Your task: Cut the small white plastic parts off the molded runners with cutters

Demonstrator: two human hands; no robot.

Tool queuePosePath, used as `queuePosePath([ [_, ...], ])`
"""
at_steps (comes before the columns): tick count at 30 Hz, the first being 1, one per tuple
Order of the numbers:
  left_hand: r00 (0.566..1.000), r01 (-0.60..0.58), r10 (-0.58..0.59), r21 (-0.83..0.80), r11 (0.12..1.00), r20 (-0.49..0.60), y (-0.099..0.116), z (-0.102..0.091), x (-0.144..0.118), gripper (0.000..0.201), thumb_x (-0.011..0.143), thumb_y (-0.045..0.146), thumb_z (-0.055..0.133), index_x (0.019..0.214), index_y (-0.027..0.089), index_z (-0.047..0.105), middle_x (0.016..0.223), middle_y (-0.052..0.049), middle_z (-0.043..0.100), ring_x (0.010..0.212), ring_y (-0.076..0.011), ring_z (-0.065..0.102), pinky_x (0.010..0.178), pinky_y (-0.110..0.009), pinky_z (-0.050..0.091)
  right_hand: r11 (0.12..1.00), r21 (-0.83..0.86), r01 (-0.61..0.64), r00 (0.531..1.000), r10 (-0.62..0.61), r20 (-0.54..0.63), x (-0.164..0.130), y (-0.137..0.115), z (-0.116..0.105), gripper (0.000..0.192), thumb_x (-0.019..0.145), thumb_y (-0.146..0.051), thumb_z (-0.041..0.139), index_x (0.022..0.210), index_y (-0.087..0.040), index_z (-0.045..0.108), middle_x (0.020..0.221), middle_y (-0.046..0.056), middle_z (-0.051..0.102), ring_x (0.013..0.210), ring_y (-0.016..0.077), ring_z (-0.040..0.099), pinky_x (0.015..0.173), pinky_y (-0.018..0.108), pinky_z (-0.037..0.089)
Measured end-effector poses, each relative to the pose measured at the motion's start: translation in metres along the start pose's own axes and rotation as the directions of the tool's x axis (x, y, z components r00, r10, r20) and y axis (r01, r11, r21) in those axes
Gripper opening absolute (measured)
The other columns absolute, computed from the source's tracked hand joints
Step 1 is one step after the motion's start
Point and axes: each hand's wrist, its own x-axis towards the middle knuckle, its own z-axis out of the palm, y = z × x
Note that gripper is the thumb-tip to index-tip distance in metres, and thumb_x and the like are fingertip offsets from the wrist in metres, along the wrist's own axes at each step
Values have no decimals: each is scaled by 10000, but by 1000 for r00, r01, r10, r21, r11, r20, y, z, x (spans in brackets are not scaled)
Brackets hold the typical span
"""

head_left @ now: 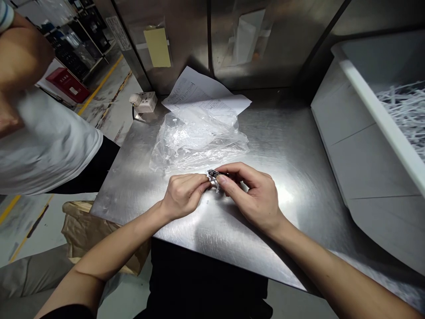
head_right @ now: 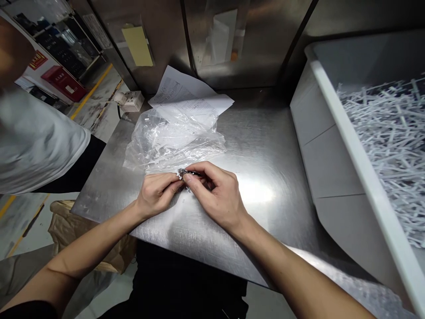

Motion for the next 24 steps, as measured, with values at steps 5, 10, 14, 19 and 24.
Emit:
queuePosePath([
  [5,1000,10,-10,-4,1000,-6,-1,-1,0,134,1112,144,630,1051,181,744,826,-14,796,682,-141,752,660,-253,580,1000,4,29,1000,-29,-7,-1,0,0,95,1021,-284,772,1063,-243,847,961,23,861,783,189,781,691,324,622],
  [10,1000,1,-1,-5,1000,-20,0,0,0,148,1115,145,626,1055,185,755,843,-25,818,699,-155,778,657,-262,593,999,-18,27,1000,-27,4,-1,-1,0,95,1024,-291,771,1055,-249,851,955,28,863,786,203,781,705,349,630],
  [14,1000,-13,13,3,1000,-3,1,-1,1,135,1106,125,638,1048,177,748,858,-38,826,700,-163,784,656,-269,588,999,-25,36,999,-36,-2,-2,1,2,94,1024,-294,779,1059,-252,855,957,27,865,787,205,778,708,357,629],
  [19,1000,-19,19,33,999,-2,0,0,0,144,1105,122,624,1037,181,736,821,-26,799,680,-160,763,655,-272,577,1000,-8,16,1000,-16,-16,-4,5,5,107,1043,-295,768,1076,-253,860,961,26,864,803,202,791,739,359,641],
  [24,1000,0,-1,54,999,6,-2,2,-1,169,1109,135,620,985,185,724,778,-10,766,649,-148,732,643,-267,553,994,75,-78,997,80,-16,-5,12,11,142,1056,-358,774,1083,-242,853,914,28,843,817,205,794,722,342,627],
])
